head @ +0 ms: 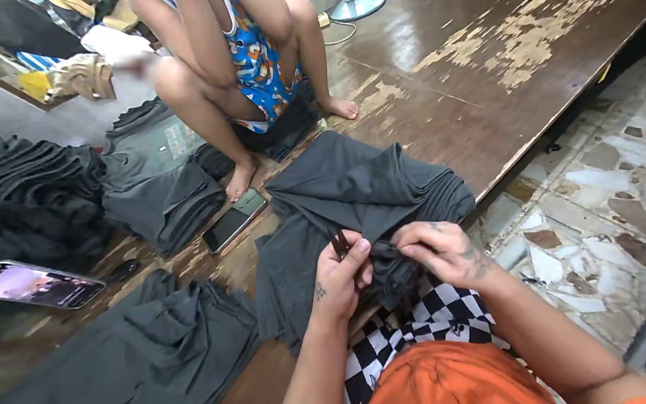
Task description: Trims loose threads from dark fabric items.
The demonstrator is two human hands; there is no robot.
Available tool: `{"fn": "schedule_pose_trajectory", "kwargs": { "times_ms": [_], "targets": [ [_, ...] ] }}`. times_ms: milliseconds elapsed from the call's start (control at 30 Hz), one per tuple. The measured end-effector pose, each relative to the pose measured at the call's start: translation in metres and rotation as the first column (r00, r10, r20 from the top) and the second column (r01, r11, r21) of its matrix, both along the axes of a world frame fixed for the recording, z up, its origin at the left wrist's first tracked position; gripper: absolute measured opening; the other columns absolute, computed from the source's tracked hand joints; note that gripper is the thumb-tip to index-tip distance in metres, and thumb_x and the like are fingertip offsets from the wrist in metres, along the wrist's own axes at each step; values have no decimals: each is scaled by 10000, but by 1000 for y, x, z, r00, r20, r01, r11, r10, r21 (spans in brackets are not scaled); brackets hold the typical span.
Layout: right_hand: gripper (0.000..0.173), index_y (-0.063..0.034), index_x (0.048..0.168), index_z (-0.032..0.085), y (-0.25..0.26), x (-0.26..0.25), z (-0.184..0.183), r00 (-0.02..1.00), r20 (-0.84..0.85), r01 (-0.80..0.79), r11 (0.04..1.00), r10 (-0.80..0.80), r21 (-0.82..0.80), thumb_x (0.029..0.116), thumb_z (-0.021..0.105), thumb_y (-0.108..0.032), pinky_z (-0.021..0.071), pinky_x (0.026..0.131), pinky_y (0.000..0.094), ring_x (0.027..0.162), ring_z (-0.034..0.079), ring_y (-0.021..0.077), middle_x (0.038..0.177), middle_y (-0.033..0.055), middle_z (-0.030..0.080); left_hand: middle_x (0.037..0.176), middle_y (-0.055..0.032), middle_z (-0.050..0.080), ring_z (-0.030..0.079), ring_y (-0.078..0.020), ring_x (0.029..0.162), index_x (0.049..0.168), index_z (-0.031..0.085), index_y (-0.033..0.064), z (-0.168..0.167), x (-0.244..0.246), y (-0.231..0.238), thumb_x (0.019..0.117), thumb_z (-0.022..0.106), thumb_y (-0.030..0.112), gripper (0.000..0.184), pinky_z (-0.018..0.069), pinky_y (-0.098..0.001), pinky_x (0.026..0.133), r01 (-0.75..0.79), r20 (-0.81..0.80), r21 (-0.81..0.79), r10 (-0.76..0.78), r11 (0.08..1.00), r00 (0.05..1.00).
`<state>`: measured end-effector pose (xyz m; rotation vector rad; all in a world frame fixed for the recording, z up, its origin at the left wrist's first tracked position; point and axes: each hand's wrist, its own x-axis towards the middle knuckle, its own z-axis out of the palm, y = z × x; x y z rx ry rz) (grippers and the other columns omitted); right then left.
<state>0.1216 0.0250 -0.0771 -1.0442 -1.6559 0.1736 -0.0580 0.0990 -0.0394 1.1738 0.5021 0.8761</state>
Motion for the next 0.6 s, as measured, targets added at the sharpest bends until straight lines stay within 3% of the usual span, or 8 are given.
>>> {"fn": "schedule_pose_trajectory", "kwargs": {
  "times_ms": [100,200,233,367,467,600],
  "targets": [
    [287,32,975,650,-4,7,1,996,-34,-89,994,87,-66,1058,467,-172,542,903,257,1002,701,170,1020,188,726,643,78,632,561,16,491,862,662,123,-4,-3,1,967,564,23,175,494,-147,474,36,33,-12,-35,999,999],
    [402,12,1022,647,-5,-7,7,995,86,55,994,-47,-95,1048,529,-371,554,785,310,853,682,194,914,150,703,642,82,639,563,17,488,850,683,123,-7,-3,1,947,602,31,156,495,-148,468,28,38,-2,-28,1000,999],
    [403,14,1013,657,-2,-12,8,988,123,102,992,-93,-69,1029,561,-377,565,751,335,809,687,219,880,150,702,643,82,642,564,18,487,849,690,123,-8,-3,0,939,622,38,141,496,-150,466,26,41,8,-27,1000,999],
    [211,16,948,711,3,-9,4,987,133,88,995,-94,52,1005,589,-147,572,816,305,837,715,236,867,161,726,639,82,642,562,18,481,859,688,125,-8,-4,0,939,641,53,117,496,-151,458,37,24,45,-38,998,999],
    [223,15,942,712,-2,1,2,997,71,6,999,-8,36,1025,556,-122,550,845,262,874,706,192,885,155,728,685,110,636,567,30,516,895,666,134,-7,-9,1,965,630,75,98,504,-146,482,81,-38,141,-77,987,996],
    [221,22,947,695,-8,0,0,999,19,-45,998,44,38,1034,553,-122,549,925,279,968,709,216,939,179,725,685,132,617,548,48,521,903,659,116,-7,-15,5,972,603,62,104,491,-138,487,99,-127,248,-69,964,990]
  ]
}}
